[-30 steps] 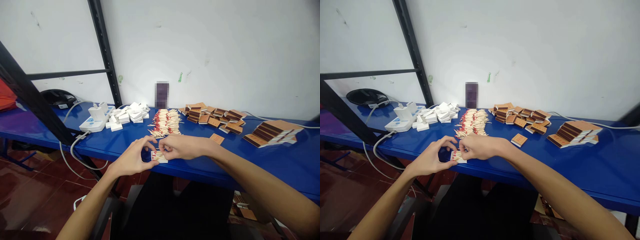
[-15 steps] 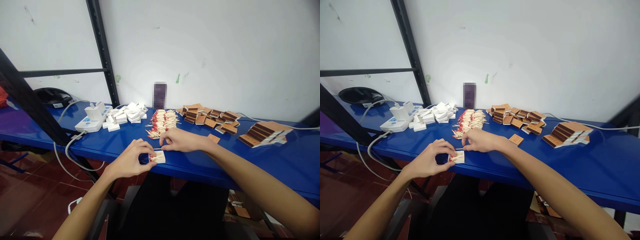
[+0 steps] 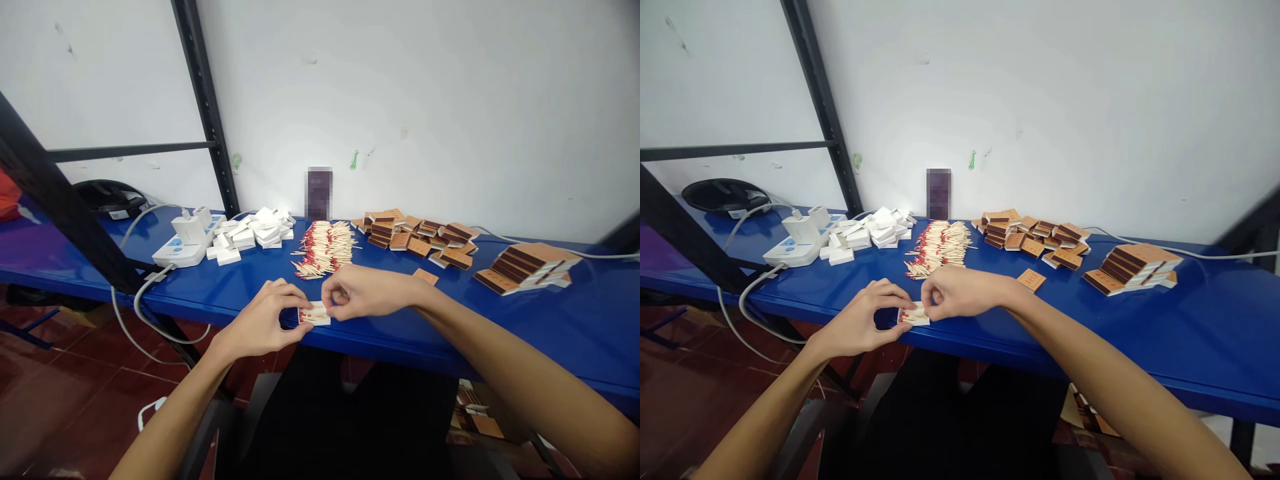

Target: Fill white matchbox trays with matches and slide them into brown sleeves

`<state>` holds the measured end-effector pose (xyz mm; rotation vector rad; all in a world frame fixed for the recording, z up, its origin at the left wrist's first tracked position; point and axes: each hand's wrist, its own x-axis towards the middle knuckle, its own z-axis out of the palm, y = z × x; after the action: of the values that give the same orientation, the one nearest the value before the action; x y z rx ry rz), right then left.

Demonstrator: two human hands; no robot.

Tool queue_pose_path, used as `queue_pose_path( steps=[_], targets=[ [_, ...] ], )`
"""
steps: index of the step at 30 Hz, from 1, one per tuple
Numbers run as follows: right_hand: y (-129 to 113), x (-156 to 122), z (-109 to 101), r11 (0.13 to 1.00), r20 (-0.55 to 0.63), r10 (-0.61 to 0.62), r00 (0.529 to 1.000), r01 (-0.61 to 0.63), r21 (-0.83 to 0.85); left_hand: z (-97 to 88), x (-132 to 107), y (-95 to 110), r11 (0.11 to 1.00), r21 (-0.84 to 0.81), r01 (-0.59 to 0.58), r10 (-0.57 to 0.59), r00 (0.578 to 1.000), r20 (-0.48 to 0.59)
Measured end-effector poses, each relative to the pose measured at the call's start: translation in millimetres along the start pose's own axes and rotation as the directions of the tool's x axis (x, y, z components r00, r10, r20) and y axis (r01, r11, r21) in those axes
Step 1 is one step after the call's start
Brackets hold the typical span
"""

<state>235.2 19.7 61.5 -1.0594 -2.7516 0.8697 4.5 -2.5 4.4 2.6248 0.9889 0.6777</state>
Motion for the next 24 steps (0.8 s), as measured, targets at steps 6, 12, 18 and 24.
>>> queue_pose_path(
  steps=[6, 12, 18, 24],
  targets=[
    [-2, 0, -1, 0.999, -0.117, -0.013, 0.993, 0.008, -0.046, -1.3, 0, 0, 1.000, -0.015, -0.014, 0.014, 1.000, -0.008],
    [31, -19, -29, 0.983, -0.388, 0.041, 0.921, -0.106, -0.150, 0.1, 0, -1, 1.000, -0.019, -0.014, 0.014, 1.000, -0.025],
    [61, -19, -22, 0.943, -0.276, 0.062, 0.959, -0.147, -0.299, 0.4, 0, -2, 0.998, -0.060, -0.020, 0.018, 0.999, -0.029],
    [66, -13, -8, 0.921, -0.283, -0.011, 0.959, -0.100, -0.375, 0.3, 1, -1, 0.998, -0.059, -0.029, 0.027, 0.999, -0.035]
  ],
)
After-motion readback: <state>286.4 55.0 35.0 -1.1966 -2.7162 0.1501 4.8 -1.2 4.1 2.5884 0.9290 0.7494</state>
